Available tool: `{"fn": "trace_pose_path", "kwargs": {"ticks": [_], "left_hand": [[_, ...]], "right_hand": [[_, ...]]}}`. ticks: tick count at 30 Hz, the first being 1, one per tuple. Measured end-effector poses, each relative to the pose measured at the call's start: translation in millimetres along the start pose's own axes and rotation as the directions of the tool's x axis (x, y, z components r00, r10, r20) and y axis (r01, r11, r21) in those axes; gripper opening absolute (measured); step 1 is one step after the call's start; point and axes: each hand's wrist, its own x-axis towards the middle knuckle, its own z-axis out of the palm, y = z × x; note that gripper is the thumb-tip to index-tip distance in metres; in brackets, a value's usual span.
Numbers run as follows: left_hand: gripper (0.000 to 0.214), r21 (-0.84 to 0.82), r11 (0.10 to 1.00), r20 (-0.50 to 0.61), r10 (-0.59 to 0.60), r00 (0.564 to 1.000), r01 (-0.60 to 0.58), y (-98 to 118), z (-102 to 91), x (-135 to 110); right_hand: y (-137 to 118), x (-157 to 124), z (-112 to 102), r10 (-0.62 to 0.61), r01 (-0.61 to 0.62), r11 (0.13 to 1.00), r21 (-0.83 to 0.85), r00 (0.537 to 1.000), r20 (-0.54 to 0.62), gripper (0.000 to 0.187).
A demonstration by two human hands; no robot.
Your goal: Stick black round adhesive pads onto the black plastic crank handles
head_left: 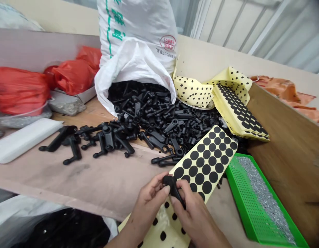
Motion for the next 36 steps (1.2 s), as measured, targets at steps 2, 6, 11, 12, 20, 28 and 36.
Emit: {"fn": "trace_pose_path", "kwargs": {"ticks": [2,6,11,12,20,28,36], "left_hand": [[0.036,0.031,0.999,-0.033,0.018,0.999,-0.017,-2,2.0,-1],[0.033,0.118,0.991,-0.061,0.070,0.996,-0.063,-5,4.9,-4],[0.029,0.194,0.974,-0.068,0.130,0.989,-0.115,-5,1.2,-7],[0.030,0.228,0.966,-0.058,0.139,0.989,-0.122,-5,-0.3,-7],[0.041,0.491,0.832,0.062,0.261,0.963,-0.257,-3,-1.5,-12],[0.038,0.596,0.715,0.129,0.363,0.923,-0.365,-1,1.3,-9],[0.033,0.192,0.972,0.058,0.130,0.990,-0.139,-2,-2.1,-7]], "right_hand": [[-2,0,3,-0.016,0.016,1.000,-0.010,1.000,0.014,0.015],[0,-1,11,-0.112,0.107,0.990,-0.097,0.992,-0.054,0.020],[2,0,8,-0.062,0.059,0.987,0.146,0.998,0.012,0.013],[2,1,6,-0.053,0.042,0.975,0.217,0.998,0.044,0.012],[1,4,-11,-0.004,-0.002,0.985,0.171,0.999,0.034,0.024],[-5,6,-2,-0.115,0.104,0.979,-0.173,0.992,-0.058,0.026],[3,5,-4,-0.024,0.026,0.975,0.219,1.000,-0.012,0.012]]}}
